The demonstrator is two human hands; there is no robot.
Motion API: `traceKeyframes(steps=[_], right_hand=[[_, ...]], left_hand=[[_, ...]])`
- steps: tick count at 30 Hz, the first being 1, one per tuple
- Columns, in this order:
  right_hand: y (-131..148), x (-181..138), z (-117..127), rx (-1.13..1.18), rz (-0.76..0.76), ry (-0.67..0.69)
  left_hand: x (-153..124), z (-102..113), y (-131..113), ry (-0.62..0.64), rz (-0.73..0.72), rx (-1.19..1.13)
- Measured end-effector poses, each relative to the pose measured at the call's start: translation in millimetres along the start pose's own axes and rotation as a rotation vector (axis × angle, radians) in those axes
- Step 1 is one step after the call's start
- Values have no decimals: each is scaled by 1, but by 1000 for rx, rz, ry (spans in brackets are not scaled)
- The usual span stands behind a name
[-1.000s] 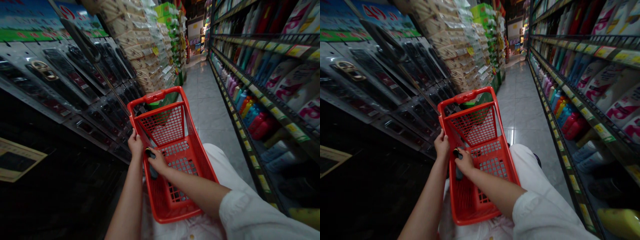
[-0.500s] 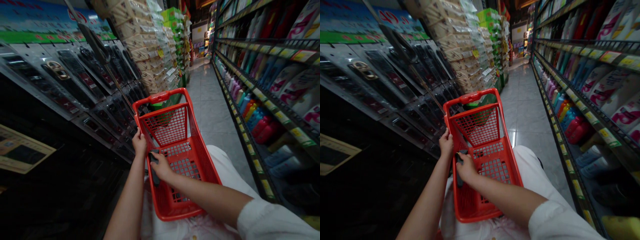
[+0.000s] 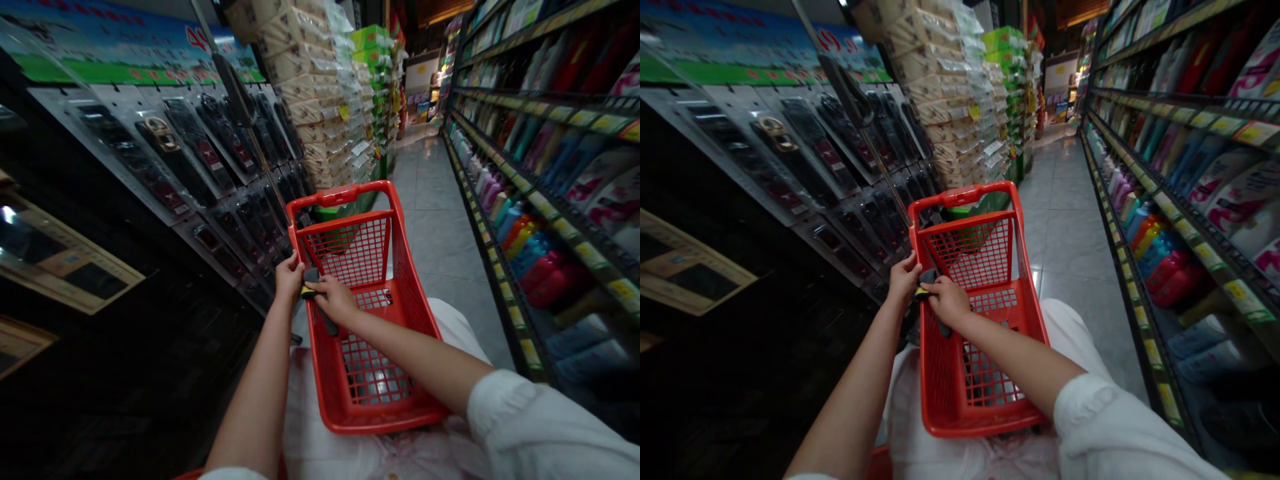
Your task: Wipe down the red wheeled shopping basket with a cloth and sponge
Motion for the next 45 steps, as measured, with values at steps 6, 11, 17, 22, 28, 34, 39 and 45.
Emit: traceKeyframes(steps=[6, 11, 17, 22, 28, 34, 39, 45], right_hand=[[4, -23, 2, -170, 164, 178], [5, -69, 9, -50, 250, 345], [6, -110, 20, 225, 307, 732], [-13, -124, 28, 418, 117, 1007], [-62, -92, 18, 180, -489, 669], [-44, -34, -41, 532, -424, -100], [-57, -57, -89, 665, -553, -254], [-67, -61, -90, 826, -827, -174]], left_hand=[[-3, 5, -1, 53, -37, 0], [-5, 3, 1, 61, -77, 38], [-1, -3, 3, 62, -104, 137], [-2, -7, 4, 10, -127, 269], [-22, -17, -8, -89, -91, 526], [-30, -20, -17, -69, -86, 725], [-30, -18, -15, -87, -96, 776], [-30, -18, -13, -107, -114, 721]])
Point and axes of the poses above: each hand's wrist, its own x-axis towards the middle knuckle, its own z-axis out of the back of the hand, y = z × x, the point moved 2 cm from there along x, towards the middle knuckle, and after that the axes turned 11 degrees about x, right-handed, at the moved point
